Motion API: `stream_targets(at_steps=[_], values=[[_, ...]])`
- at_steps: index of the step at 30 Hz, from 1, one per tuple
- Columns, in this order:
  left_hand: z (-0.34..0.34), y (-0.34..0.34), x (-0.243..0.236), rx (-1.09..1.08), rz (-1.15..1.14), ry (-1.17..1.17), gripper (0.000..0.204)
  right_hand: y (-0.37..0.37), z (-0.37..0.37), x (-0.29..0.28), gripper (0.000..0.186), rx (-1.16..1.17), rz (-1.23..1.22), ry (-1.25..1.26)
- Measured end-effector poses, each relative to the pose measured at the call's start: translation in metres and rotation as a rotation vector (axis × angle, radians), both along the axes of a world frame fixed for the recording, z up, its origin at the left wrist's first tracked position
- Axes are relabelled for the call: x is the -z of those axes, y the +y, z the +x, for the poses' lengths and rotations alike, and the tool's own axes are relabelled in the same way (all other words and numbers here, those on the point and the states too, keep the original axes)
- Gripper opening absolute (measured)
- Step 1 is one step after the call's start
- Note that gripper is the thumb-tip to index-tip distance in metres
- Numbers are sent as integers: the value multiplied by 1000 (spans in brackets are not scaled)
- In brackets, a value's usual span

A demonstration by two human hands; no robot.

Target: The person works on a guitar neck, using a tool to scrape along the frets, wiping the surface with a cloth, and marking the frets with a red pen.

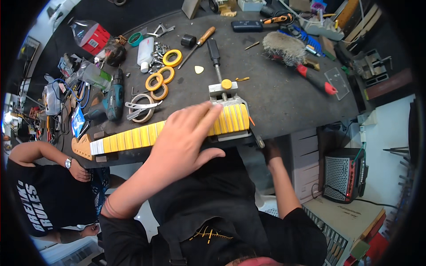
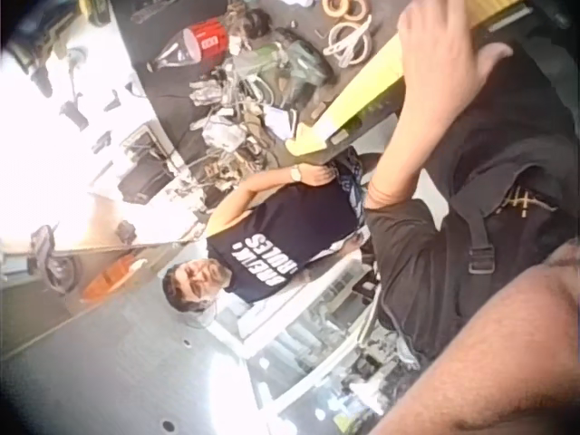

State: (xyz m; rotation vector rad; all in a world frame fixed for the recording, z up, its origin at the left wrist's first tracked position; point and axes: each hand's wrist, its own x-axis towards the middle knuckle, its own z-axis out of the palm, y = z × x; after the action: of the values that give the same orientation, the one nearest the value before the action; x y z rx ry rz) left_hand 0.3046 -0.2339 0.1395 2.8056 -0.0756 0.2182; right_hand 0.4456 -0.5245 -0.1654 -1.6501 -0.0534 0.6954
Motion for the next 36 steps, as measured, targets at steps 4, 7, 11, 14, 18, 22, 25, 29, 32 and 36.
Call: stream_targets(at_steps=[4,7,11,14,18,22,25,29,32,36], values=[[-1,0,10,-1,3,-79,88,-12,-44,-23,36,22,267,227],[-5,3,26,40,198,-115,95,-21,-61,-46,39,-116,198,102],[-28,45,-13,-144,132,-93,87,-33,-73,-54,43,-50,157,26],[-68,101,-5,-364,225,-93,78,-40,-77,-67,46,1,165,-1],[-84,122,16,-330,322,-86,83,-24,-86,-87,46,51,170,-2],[-98,140,-14,-380,206,-224,82,0,-93,-98,46,-119,131,-128],[-95,144,31,-378,233,22,79,9,-105,-97,45,-178,128,-146],[-86,132,17,-322,146,-7,75,13,-122,-108,40,-185,97,-167],[-78,117,13,-281,113,20,72,-2,-131,-116,31,-306,29,-298],[-113,151,30,-310,150,25,67,-31,-139,-160,27,-234,18,-275]])
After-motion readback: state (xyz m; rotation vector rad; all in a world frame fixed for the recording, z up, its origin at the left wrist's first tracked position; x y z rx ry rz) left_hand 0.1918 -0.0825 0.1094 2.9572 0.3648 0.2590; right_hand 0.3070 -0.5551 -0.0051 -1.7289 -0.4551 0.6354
